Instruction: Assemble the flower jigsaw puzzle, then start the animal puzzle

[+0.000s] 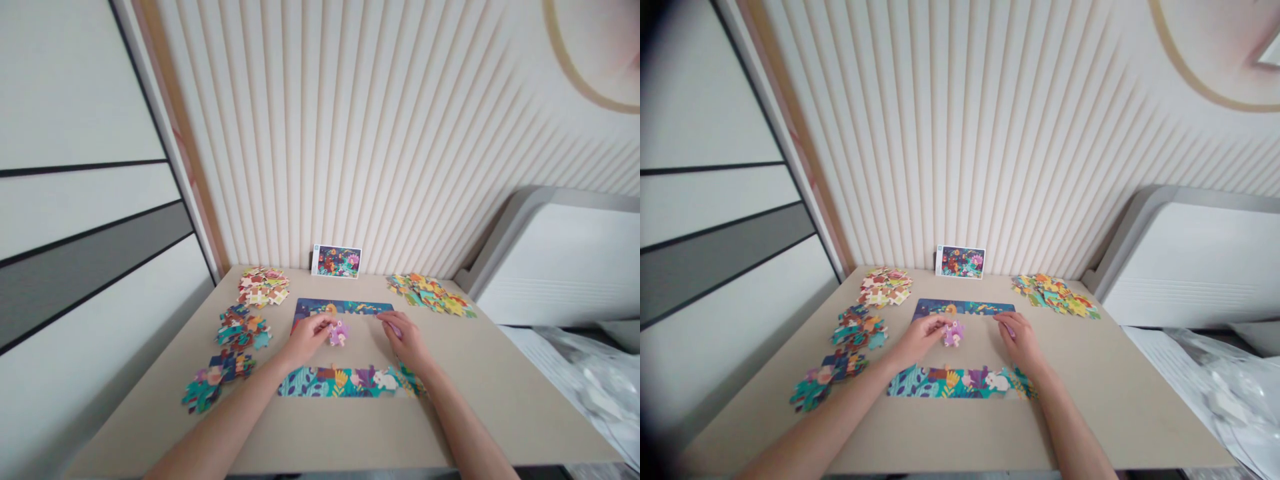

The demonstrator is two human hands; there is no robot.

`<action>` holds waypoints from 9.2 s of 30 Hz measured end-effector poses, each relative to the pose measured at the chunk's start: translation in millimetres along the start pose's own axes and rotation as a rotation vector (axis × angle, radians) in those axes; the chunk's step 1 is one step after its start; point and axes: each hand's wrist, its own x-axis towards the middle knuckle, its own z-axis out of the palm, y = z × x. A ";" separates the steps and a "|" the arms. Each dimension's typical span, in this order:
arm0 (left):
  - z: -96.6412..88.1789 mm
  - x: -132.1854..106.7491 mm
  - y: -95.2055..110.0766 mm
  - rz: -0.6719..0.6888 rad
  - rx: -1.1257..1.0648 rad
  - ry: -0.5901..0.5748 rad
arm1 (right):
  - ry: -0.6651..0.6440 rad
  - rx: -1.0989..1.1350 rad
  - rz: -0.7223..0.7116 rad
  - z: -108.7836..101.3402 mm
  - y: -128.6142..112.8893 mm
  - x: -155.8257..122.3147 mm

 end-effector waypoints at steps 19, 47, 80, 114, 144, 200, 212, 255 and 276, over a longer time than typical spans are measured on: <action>19.7 -26.2 21.7 0.359 0.536 -0.088 | -0.022 0.140 0.357 9.6 15.0 1.9; 23.4 -30.8 19.1 0.365 0.615 -0.190 | -0.187 -0.477 0.143 3.9 10.3 4.7; 6.0 -99.2 88.5 0.410 0.938 -0.223 | 0.016 -0.229 0.193 -16.5 50.2 -5.9; -100.0 -170.9 39.0 0.056 0.791 0.389 | 0.025 -0.183 0.209 -11.6 38.7 -7.7; 68.2 -11.2 30.9 0.432 0.701 -0.212 | -0.097 0.310 0.467 -14.9 25.4 -8.5; 79.6 -8.6 45.4 0.428 0.850 -0.226 | -0.048 -0.115 0.300 -20.1 16.4 -6.4; 77.1 -12.8 47.4 0.420 0.872 -0.248 | -0.260 -0.007 0.201 -35.7 -3.3 -6.3; 77.7 -11.8 42.5 0.456 0.830 -0.265 | -0.309 -0.135 0.124 -28.2 4.2 -13.4; 78.8 -8.5 43.6 0.470 0.805 -0.292 | -0.317 -0.194 0.163 -37.6 10.2 -14.2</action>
